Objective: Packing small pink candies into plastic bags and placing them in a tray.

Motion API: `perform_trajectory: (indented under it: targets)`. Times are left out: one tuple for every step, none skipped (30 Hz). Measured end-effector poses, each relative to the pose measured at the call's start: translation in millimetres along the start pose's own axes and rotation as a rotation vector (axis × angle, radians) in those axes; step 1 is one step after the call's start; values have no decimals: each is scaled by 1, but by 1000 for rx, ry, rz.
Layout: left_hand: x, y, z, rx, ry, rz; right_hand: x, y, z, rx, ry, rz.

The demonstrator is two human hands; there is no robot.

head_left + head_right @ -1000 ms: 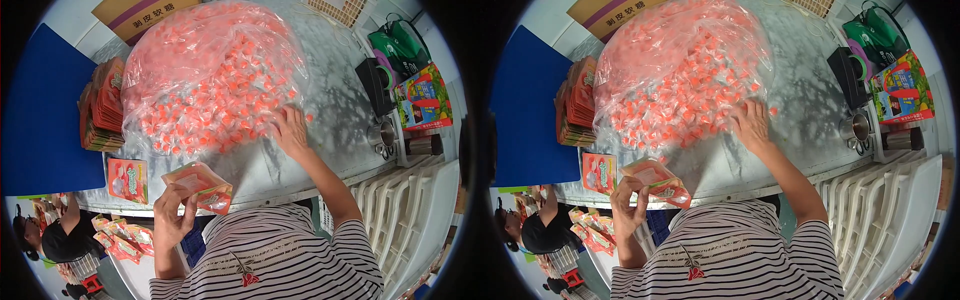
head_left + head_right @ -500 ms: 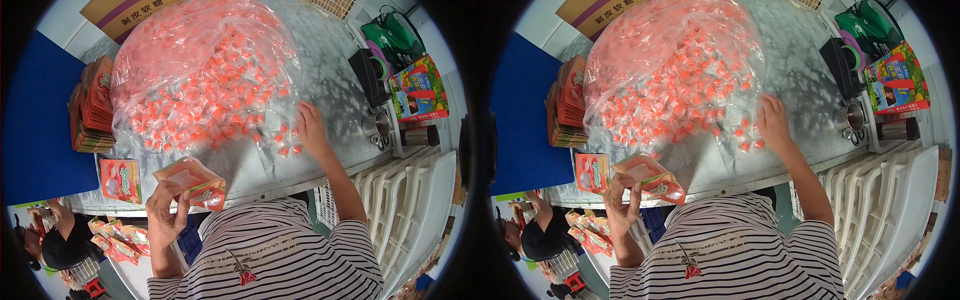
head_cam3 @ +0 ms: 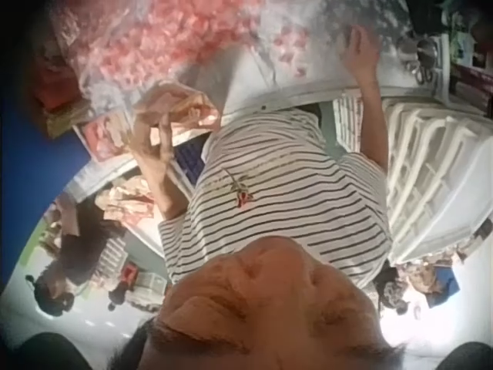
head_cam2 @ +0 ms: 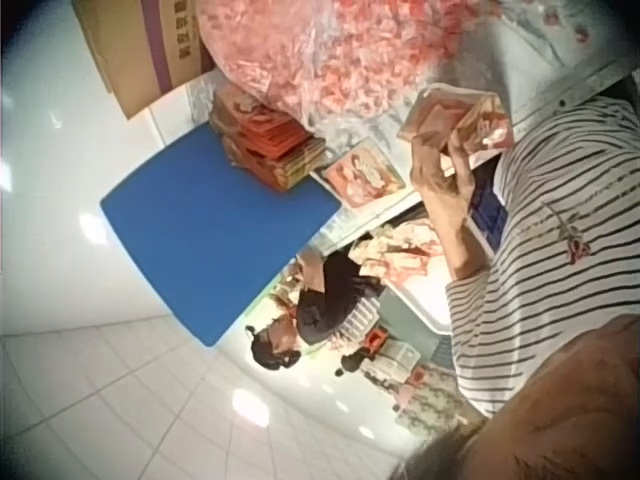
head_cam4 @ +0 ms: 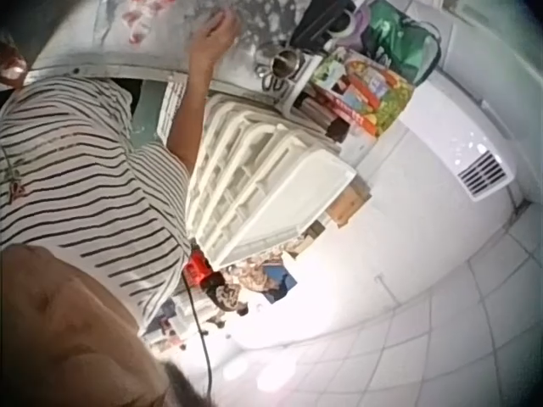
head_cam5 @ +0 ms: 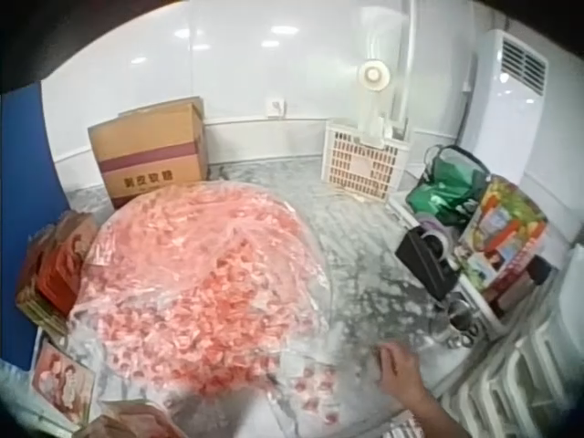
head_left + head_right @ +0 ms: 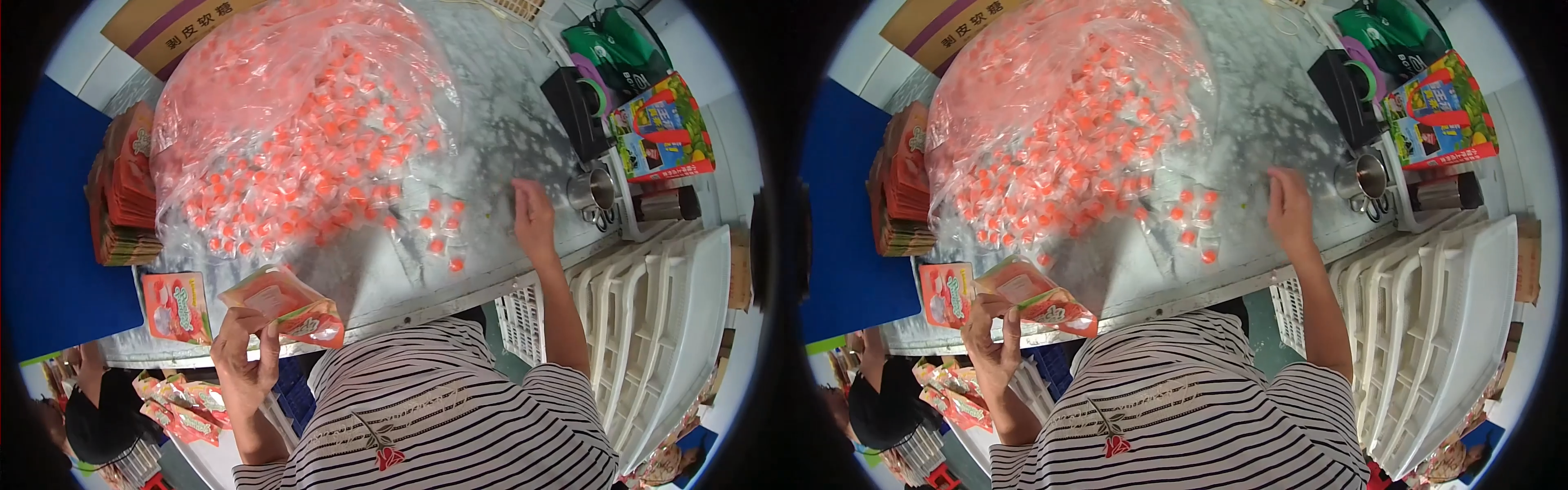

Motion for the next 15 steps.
perform_trajectory:
  targets:
    - [1, 0, 0, 1, -21, -10, -14, 0, 5, -33, 136, 113]
    - [2, -1, 0, 2, -42, -20, -27, -1, 12, -66, 271, 228]
    - [2, -3, -1, 1, -43, -17, -32, -2, 18, -65, 270, 231]
    - [2, -4, -2, -6, -41, -7, -37, -6, 25, -99, 281, 236]
    - [2, -4, -2, -12, -38, 2, -40, -9, 29, -133, 292, 238]
    - [2, -5, -2, -12, -36, 0, -41, -11, 30, -134, 292, 237]
    - [1, -5, -2, -15, -32, 5, -42, -13, 31, -126, 295, 270]
    - [0, -4, -2, -17, -28, 9, -43, -14, 32, -117, 299, 302]
    - [-1, -4, -2, -18, -28, 6, -43, -15, 32, -117, 298, 299]
    - [0, -4, -2, -21, -47, -5, -44, -16, 31, -134, 311, 323]
    - [1, -4, -2, -23, -66, -16, -44, -18, 30, -151, 324, 347]
    - [1, -3, -2, -21, -66, -19, -43, -19, 29, -151, 326, 344]
    - [1, -5, -2, -21, -53, -11, -42, -21, 29, -164, 349, 384]
    - [1, -6, -1, -20, -39, -2, -41, -24, 29, -178, 372, 425]
    - [2, -6, -1, -17, -38, -2, -40, -24, 28, -179, 376, 425]
Point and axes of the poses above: each hand's wrist, its own z-axis away from the middle knuckle, its own y-axis out of the back of the hand, x = y × z, the point moved 6 cm from there along -z, towards the middle knuckle, and after that the axes turned 10 degrees about z, right-handed, at the moved point
